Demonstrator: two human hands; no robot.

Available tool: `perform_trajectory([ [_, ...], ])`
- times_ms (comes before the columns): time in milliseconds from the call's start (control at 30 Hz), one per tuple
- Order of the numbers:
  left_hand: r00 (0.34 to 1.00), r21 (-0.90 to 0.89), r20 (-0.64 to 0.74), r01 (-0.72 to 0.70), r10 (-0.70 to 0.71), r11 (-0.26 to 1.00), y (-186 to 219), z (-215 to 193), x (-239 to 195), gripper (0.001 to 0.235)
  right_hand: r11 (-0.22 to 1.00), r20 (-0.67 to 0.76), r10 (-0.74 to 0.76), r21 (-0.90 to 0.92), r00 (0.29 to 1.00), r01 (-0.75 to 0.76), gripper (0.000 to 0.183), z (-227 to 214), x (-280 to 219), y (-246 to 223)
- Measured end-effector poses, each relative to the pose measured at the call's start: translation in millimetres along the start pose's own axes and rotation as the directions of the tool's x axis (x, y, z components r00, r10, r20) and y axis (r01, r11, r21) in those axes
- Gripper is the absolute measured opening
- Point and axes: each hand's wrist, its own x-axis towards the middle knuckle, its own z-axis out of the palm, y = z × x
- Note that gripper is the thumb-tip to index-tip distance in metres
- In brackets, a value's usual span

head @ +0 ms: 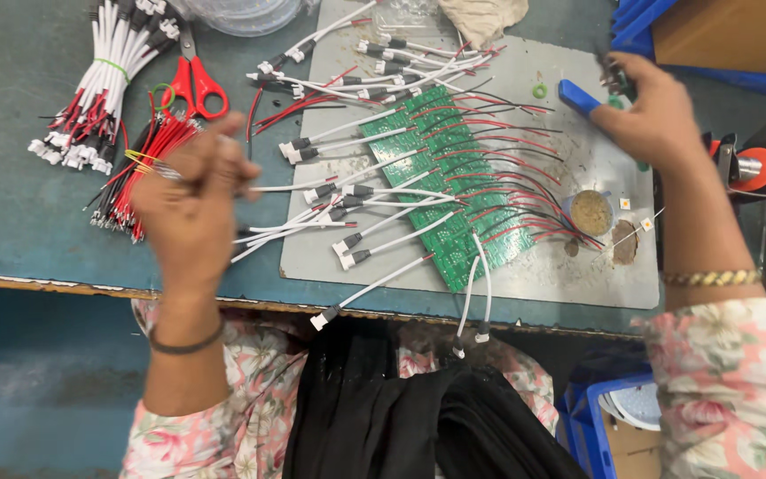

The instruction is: The person strips wire ends with pliers and then solders them to a green circuit board using a soldering iron and solder. They handle multiple white and red wires, applying flux and solder to each connection point.

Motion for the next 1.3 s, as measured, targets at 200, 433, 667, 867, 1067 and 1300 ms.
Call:
perform_trajectory([
  [200, 0.999, 0.031, -0.019, -0.04, 0.04, 0.999, 48, -21, -4, 0.022, 0.959, 0.017, -0.196, -0.207, 0.98, 0.195, 0.074, 49, 25, 25],
  [433, 0.937, 0.218, 0.24, 0.203, -0.254, 0.955, 60, 21, -55, 0.025, 0.964, 0.07, -0.252, -0.071, 0.965, 0.257, 0.084, 24, 29, -2],
  [667, 0.928, 0.169, 0.33, 0.12, -0.171, 0.978, 55, 52, -84, 0.017, 0.688, -0.15, -0.319, 0.642, 0.936, 0.338, 0.056, -44, -84, -65],
  [867, 0.831, 0.232, 0.461, 0.224, -0.31, 0.947, 59, 66, -89, 0.017, 0.384, 0.089, -0.19, 0.923, 0.978, -0.01, 0.045, -21, -235, -128],
  [1067, 0.861, 0.169, 0.466, 0.14, -0.205, 0.975, 59, 72, -100, 0.018, 0.103, 0.217, -0.107, 0.973, 0.97, -0.207, 0.039, 13, -262, -123],
  [1300, 0.853, 0.187, 0.456, 0.184, -0.252, 0.965, 54, 65, -109, 0.018, -0.076, 0.221, -0.093, 0.971, 0.971, -0.228, 0.033, 32, -259, -106],
])
